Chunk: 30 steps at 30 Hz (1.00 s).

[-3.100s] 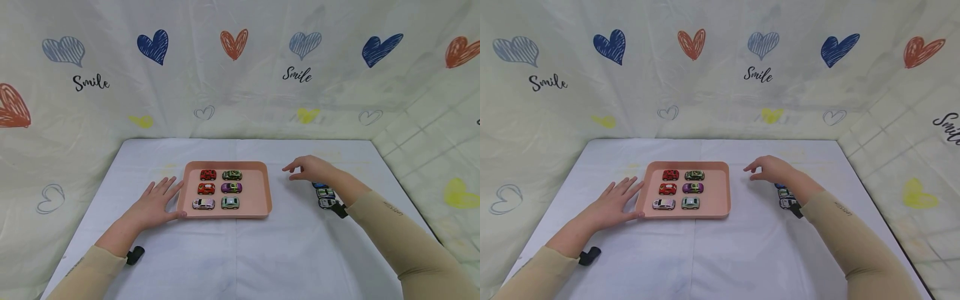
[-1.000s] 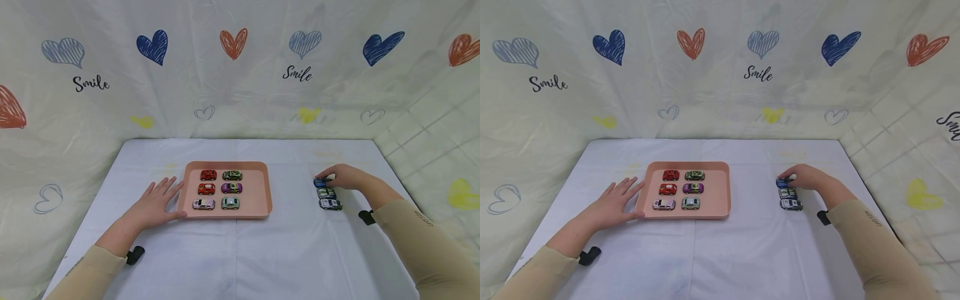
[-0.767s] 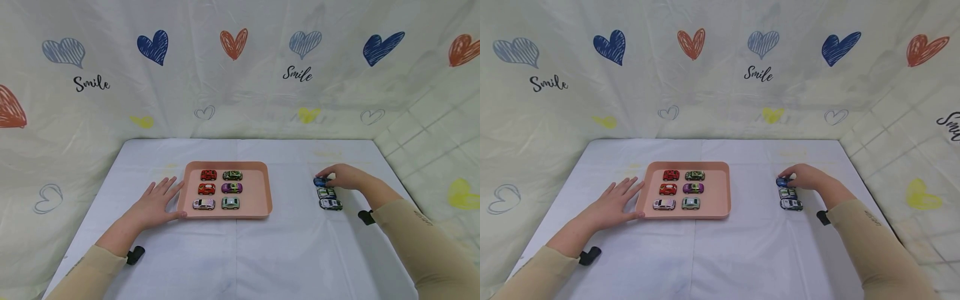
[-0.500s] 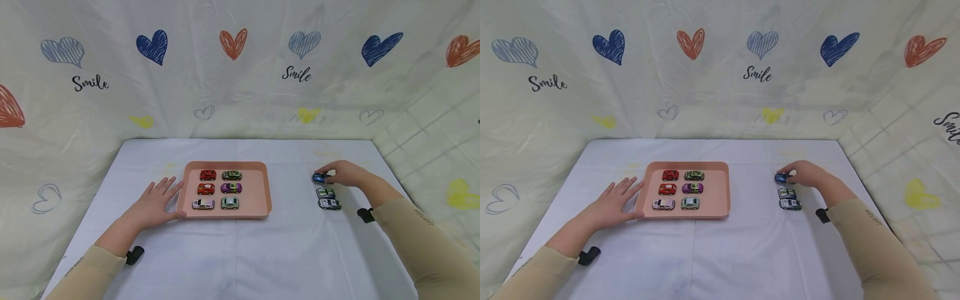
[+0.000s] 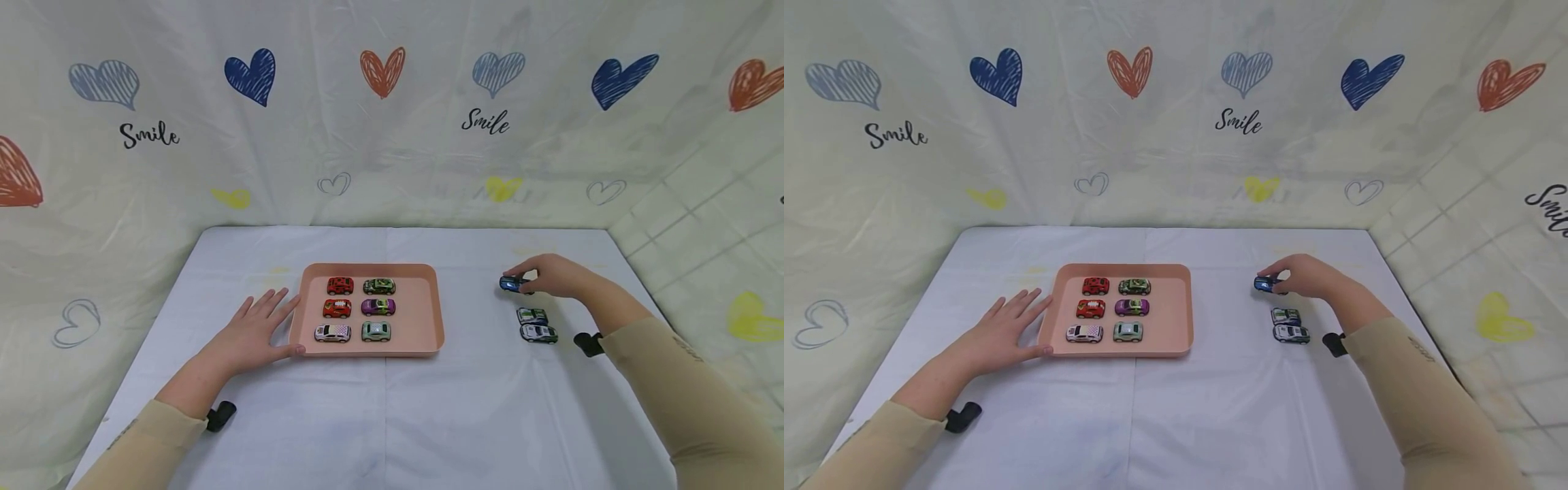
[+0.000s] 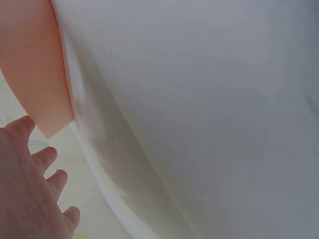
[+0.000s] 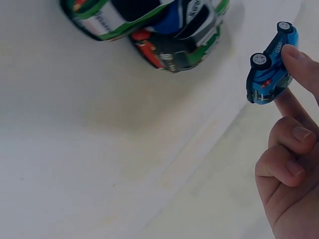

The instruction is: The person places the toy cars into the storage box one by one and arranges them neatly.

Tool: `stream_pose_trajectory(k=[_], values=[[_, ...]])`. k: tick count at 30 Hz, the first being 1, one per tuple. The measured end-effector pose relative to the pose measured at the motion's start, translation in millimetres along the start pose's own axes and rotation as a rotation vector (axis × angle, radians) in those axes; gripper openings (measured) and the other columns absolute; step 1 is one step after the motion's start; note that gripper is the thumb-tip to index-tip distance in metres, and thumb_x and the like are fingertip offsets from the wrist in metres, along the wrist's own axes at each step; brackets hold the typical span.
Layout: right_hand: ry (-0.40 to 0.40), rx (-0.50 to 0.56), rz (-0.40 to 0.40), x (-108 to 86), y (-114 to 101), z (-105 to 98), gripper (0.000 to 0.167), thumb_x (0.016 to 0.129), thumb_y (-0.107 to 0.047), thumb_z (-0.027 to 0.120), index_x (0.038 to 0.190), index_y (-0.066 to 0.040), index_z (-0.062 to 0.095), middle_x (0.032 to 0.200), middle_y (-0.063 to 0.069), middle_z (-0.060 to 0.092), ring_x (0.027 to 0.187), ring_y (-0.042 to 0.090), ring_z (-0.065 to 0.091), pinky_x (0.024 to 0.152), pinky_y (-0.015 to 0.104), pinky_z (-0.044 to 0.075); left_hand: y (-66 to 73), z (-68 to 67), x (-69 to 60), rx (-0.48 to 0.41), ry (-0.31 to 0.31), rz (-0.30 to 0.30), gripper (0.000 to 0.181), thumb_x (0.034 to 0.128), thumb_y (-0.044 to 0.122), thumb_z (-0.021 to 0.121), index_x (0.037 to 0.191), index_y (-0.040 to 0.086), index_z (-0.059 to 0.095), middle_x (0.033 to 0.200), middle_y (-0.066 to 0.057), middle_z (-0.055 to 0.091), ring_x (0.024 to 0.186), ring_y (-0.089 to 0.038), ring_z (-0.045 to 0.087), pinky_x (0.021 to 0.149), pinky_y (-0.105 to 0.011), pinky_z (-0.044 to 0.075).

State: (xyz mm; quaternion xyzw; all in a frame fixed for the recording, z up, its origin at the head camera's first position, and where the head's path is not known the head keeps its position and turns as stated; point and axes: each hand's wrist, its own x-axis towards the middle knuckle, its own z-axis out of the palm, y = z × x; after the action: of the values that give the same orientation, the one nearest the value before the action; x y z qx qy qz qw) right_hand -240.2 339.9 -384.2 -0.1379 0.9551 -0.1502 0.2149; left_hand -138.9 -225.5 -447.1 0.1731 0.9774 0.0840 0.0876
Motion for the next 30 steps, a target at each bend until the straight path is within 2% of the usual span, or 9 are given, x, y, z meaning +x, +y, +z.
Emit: stream_pose_trajectory(k=[6, 9, 14, 22, 30], values=[[-0.006, 0.004, -0.028, 5.3, -11, -2, 0.041, 0.092, -0.018, 0.072, 0.132, -0.018, 0.067, 0.133, 0.019, 0.061, 0.117, 0.035, 0.056, 0.096, 0.054, 0.048, 1.0, -1.0, -0.3, -0.003, 0.001, 0.000, 0.103, 0.0809, 0.075, 0.060, 0.160, 0.021, 0.022, 0.164, -0.013, 0.017, 0.151, -0.037, 0.011, 0.120, -0.060, 0.004], [-0.008, -0.002, -0.056, 8.2, -18, -2, 0.041, 0.091, -0.018, 0.073, 0.131, -0.018, 0.067, 0.131, 0.016, 0.062, 0.108, 0.028, 0.058, 0.088, 0.045, 0.051, 1.3, -1.3, -0.4, -0.004, 0.004, 0.002, 0.103, 0.0808, 0.075, 0.060, 0.159, 0.020, 0.023, 0.164, -0.013, 0.018, 0.150, -0.038, 0.011, 0.120, -0.060, 0.005], [-0.027, 0.024, -0.082, 14.0, -34, -1, 0.040, 0.090, -0.019, 0.074, 0.130, -0.020, 0.068, 0.128, 0.011, 0.064, 0.096, 0.022, 0.057, 0.075, 0.034, 0.049, 0.6, -0.9, 0.2, 0.002, 0.007, 0.006, 0.103, 0.0805, 0.076, 0.059, 0.160, 0.021, 0.023, 0.164, -0.013, 0.018, 0.150, -0.038, 0.011, 0.119, -0.061, 0.005], [-0.065, 0.088, -0.107, 26.2, -60, 5, 0.040, 0.089, -0.021, 0.075, 0.129, -0.022, 0.069, 0.123, 0.003, 0.067, 0.083, 0.018, 0.057, 0.069, 0.032, 0.047, 0.1, -1.4, -0.4, -0.003, 0.001, 0.006, 0.103, 0.0807, 0.076, 0.059, 0.160, 0.021, 0.022, 0.164, -0.013, 0.018, 0.150, -0.038, 0.012, 0.119, -0.061, 0.005], [-0.102, 0.121, -0.138, 32.9, -99, 13, 0.040, 0.088, -0.019, 0.076, 0.127, -0.023, 0.070, 0.112, -0.003, 0.069, 0.084, 0.018, 0.056, 0.069, 0.031, 0.048, 2.0, -1.2, -2.2, -0.011, 0.016, 0.003, 0.103, 0.0802, 0.076, 0.059, 0.159, 0.019, 0.024, 0.163, -0.015, 0.020, 0.150, -0.039, 0.014, 0.119, -0.062, 0.006]])
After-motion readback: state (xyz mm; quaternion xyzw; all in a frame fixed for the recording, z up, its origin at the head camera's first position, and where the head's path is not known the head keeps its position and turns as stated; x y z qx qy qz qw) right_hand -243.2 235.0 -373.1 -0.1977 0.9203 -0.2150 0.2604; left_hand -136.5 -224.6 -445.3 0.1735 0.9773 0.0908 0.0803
